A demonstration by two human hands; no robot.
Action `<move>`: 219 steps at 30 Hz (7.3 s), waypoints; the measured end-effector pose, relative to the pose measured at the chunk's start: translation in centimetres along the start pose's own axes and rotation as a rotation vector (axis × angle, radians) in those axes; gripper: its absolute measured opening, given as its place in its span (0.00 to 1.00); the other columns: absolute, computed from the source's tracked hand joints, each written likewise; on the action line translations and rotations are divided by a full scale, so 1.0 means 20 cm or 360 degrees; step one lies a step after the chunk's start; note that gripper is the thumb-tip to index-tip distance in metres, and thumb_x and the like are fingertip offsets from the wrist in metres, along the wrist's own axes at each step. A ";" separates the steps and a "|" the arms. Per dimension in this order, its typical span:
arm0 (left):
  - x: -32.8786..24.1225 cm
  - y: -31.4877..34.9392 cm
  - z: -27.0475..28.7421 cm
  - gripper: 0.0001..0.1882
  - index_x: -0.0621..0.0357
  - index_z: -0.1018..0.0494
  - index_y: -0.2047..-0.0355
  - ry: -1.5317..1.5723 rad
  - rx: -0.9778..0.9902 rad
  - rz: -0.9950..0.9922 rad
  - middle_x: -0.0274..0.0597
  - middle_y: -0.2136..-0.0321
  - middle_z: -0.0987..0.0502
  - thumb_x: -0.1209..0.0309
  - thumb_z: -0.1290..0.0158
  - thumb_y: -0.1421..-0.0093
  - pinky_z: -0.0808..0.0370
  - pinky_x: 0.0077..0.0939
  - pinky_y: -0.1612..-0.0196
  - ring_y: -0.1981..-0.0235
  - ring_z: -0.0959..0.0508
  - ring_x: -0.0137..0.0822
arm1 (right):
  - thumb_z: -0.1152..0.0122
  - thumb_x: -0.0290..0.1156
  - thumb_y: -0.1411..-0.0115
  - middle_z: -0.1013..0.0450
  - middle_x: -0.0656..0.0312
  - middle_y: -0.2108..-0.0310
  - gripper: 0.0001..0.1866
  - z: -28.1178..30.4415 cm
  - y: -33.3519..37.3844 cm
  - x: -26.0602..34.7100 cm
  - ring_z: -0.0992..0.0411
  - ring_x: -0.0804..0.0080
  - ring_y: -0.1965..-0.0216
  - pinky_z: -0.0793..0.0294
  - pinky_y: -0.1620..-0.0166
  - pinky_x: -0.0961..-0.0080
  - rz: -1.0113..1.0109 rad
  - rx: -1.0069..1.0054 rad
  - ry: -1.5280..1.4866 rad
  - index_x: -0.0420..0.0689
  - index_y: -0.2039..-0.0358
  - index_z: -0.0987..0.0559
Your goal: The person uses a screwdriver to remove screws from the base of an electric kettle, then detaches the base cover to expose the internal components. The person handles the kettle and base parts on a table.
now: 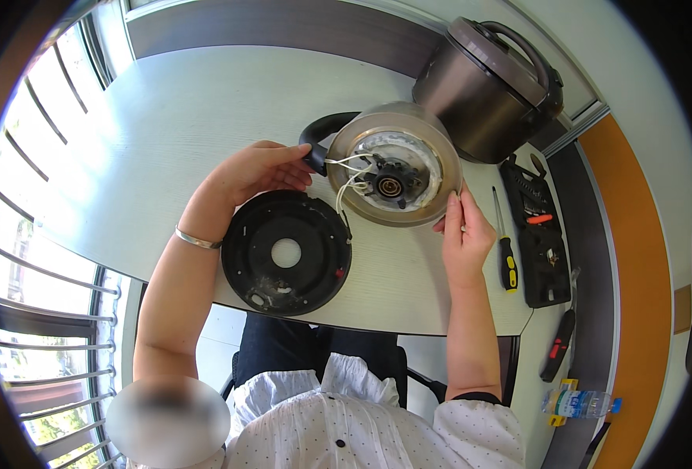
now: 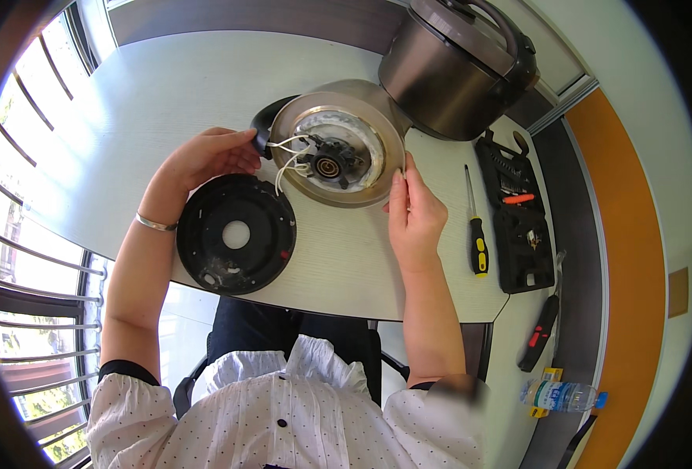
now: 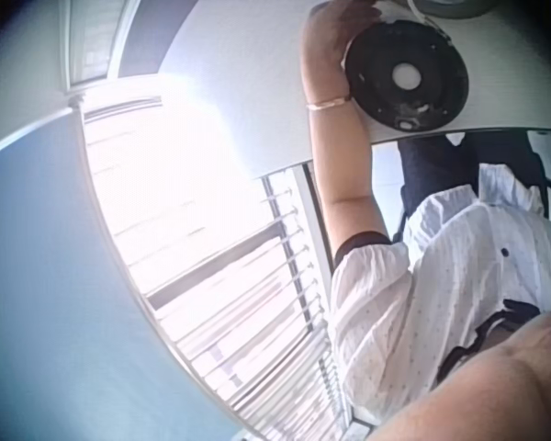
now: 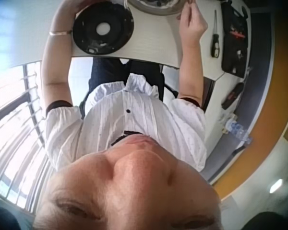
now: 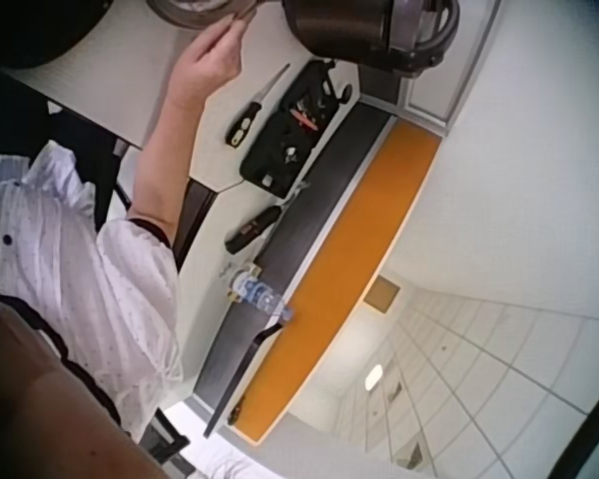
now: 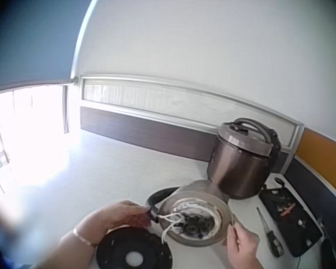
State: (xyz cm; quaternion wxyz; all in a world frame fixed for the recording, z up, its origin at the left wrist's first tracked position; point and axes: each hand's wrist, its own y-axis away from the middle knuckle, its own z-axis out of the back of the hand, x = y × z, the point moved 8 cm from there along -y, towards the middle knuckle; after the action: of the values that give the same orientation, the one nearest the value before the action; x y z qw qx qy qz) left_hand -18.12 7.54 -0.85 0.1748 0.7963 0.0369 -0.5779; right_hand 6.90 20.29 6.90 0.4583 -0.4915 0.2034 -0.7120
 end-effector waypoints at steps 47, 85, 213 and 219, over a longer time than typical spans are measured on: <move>0.10 1.23 -0.05 0.07 0.68 0.24 0.66 -0.1033 -0.1969 -0.0942 0.39 0.72 0.26 0.80 0.47 0.46 0.29 0.15 0.76 0.78 0.25 0.25 | 0.44 0.26 0.41 0.27 0.62 0.82 0.16 -0.07 0.04 -0.12 0.32 0.79 0.85 0.31 0.78 0.82 -0.0544 0.0334 -0.0377 0.35 0.53 0.27; 0.17 0.98 -0.78 0.32 0.51 0.30 0.49 -0.1756 -0.0686 -0.1447 0.49 0.51 0.32 0.71 0.35 0.58 0.26 0.37 0.56 0.51 0.31 0.49 | 0.49 0.19 0.47 0.29 0.49 0.54 0.24 0.48 0.75 0.13 0.28 0.66 0.55 0.30 0.50 0.75 -0.1095 -0.0337 -0.1349 0.28 0.48 0.33; -0.09 0.23 -0.25 0.28 0.60 0.37 0.55 -0.0873 -0.0597 -0.1164 0.38 0.69 0.25 0.81 0.38 0.57 0.31 0.19 0.59 0.66 0.27 0.26 | 0.44 0.37 0.40 0.24 0.53 0.77 0.16 0.36 0.58 -0.19 0.25 0.68 0.82 0.32 0.83 0.81 -0.1020 -0.0133 -0.1153 0.34 0.65 0.27; -0.10 0.25 -0.27 0.28 0.60 0.37 0.55 -0.0883 -0.0605 -0.1153 0.38 0.69 0.25 0.82 0.38 0.57 0.31 0.19 0.59 0.66 0.28 0.26 | 0.40 0.37 0.43 0.24 0.56 0.76 0.16 0.35 0.60 -0.20 0.25 0.70 0.82 0.32 0.81 0.82 -0.1094 -0.0113 -0.1224 0.36 0.66 0.27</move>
State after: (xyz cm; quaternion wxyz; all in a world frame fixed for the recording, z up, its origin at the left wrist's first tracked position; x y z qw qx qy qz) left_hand -12.56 4.97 3.58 0.1080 0.5026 0.3682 -0.7747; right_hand 18.94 18.90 -0.90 0.2225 -0.7716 -0.1289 -0.5819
